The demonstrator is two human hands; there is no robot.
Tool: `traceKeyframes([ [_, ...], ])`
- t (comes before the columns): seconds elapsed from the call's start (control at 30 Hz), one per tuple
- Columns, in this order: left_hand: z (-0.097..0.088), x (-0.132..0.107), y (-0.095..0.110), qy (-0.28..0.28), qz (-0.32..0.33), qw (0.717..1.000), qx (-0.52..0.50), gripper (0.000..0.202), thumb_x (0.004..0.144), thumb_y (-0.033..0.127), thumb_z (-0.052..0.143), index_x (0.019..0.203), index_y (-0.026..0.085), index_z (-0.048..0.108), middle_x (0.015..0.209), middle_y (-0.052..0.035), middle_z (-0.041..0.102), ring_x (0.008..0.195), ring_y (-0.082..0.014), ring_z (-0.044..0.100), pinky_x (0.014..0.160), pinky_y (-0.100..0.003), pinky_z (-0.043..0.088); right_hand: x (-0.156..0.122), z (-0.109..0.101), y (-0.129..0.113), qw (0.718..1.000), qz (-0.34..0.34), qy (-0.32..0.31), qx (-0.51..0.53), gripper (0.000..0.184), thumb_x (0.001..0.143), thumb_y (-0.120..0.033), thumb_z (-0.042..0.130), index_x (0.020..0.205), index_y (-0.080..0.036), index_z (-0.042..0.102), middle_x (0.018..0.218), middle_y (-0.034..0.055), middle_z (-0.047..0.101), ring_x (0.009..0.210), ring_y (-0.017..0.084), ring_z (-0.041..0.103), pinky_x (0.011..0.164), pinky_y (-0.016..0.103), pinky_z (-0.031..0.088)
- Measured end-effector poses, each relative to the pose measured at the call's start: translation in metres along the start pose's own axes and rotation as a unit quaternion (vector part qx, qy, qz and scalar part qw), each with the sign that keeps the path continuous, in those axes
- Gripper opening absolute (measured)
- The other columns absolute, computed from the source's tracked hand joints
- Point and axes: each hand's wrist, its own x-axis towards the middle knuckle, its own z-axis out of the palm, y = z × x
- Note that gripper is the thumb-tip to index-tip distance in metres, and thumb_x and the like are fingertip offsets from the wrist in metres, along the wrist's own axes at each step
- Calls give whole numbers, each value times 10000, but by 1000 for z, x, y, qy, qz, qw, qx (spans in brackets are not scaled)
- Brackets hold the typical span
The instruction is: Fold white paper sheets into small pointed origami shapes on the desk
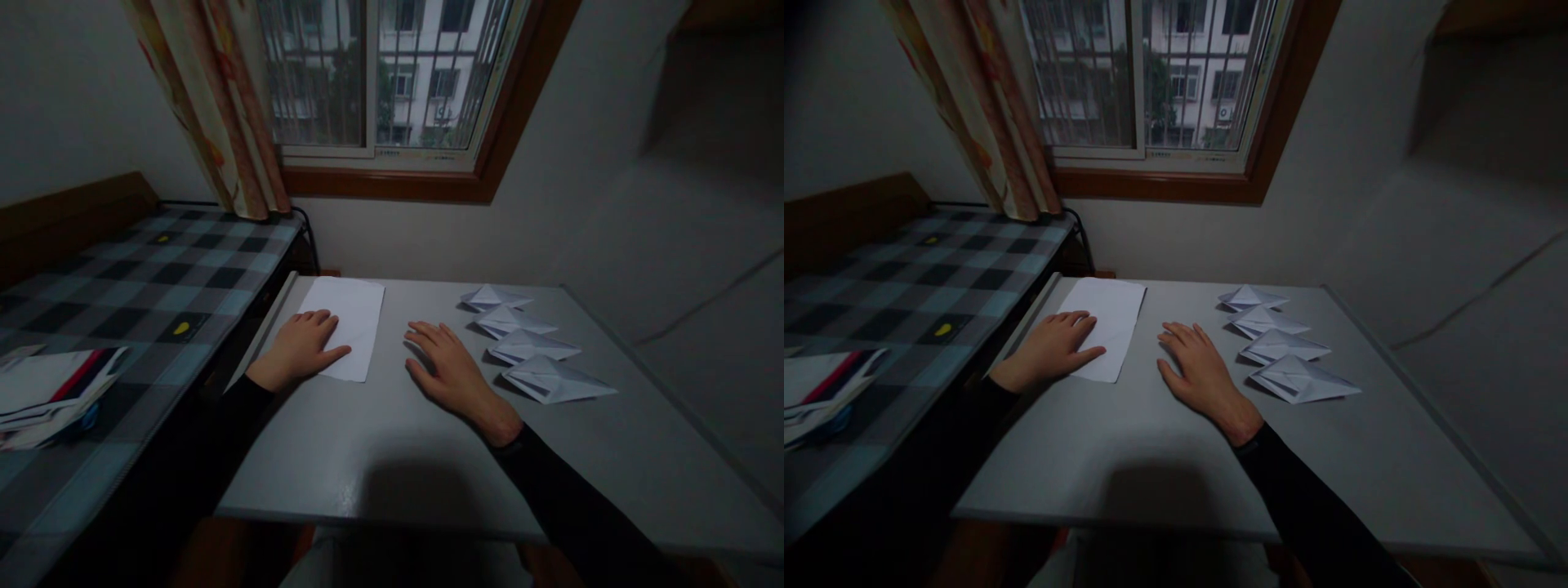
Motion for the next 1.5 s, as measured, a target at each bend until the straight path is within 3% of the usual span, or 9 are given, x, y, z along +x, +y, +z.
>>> traceKeyframes([
  [0.17, -5, -1, 3, 18, -61, 998, 0, 577, 1008, 722, 635, 1268, 214, 726, 1377, -211, 711, 1238, -431, 673, 1123, -556, 445, -6, -12, -4, 998, -32, 20, 57, 392, 1047, -289, 658, 1434, -259, 712, 1559, 135, 697, 1436, 337, 652, 1253, 633, 481],
  [0.37, -7, -1, -2, 12, -69, 997, 25, 531, 1021, 670, 607, 1203, 190, 742, 1388, -218, 705, 1219, -433, 690, 1105, -557, 459, -30, -52, -14, 992, -45, 49, 110, 334, 1014, -288, 633, 1309, -336, 784, 1341, 67, 822, 1266, 346, 752, 1112, 634, 589],
  [0.53, -11, 2, 1, 22, -102, 994, 36, 572, 1049, 680, 543, 1159, 159, 752, 1353, -229, 723, 1147, -427, 717, 1063, -557, 481, -64, -94, 24, 985, -1, 173, 9, 264, 924, -229, 656, 1110, -339, 806, 1110, 70, 848, 1059, 356, 781, 1005, 600, 589],
  [0.7, -16, 3, 6, 52, -99, 994, 19, 534, 1046, 644, 569, 1221, 167, 732, 1322, -215, 741, 1122, -408, 718, 1012, -528, 499, -104, -123, 71, 991, 27, 100, -81, 304, 830, -250, 692, 1103, -346, 785, 1090, 98, 811, 1026, 383, 752, 926, 593, 581],
  [0.8, -17, 4, 8, 44, -84, 995, 12, 479, 1048, 619, 585, 1208, 191, 729, 1343, -191, 742, 1148, -396, 715, 1023, -509, 501, -124, -127, 85, 992, 38, 79, -96, 346, 837, -267, 712, 1160, -364, 788, 1140, 127, 806, 1043, 408, 754, 915, 610, 576],
  [0.9, -15, 4, 11, 43, -75, 996, -11, 449, 1048, 596, 600, 1181, 190, 736, 1334, -195, 744, 1147, -407, 716, 1019, -517, 504, -132, -122, 91, 989, 40, 84, -115, 210, 908, -283, 727, 1096, -338, 800, 1090, 143, 820, 1000, 396, 761, 888, 585, 580],
  [1.1, -14, 4, 20, 47, -36, 997, -44, 397, 1055, 539, 613, 1219, 197, 732, 1339, -174, 754, 1180, -383, 717, 1048, -502, 505, -109, -113, 79, 990, 37, 83, -110, 143, 1023, -364, 680, 1062, -308, 806, 1037, 72, 851, 959, 339, 773, 895, 533, 577],
  [1.27, -17, 3, 26, 30, -12, 998, -49, 361, 1055, 510, 608, 1179, 198, 740, 1322, -180, 761, 1170, -390, 719, 1034, -525, 510, -93, -120, 71, 993, 27, 49, -101, 192, 935, -339, 714, 1107, -306, 791, 1139, 89, 839, 1051, 369, 773, 947, 578, 585],
  [1.5, -14, 4, 23, 39, -9, 997, -61, 360, 1051, 511, 618, 1168, 195, 746, 1317, -180, 760, 1155, -391, 721, 1012, -520, 516, -128, -124, 88, 991, 18, 46, -123, 225, 900, -349, 781, 1121, -312, 801, 1109, 152, 835, 1005, 402, 786, 867, 574, 603],
])
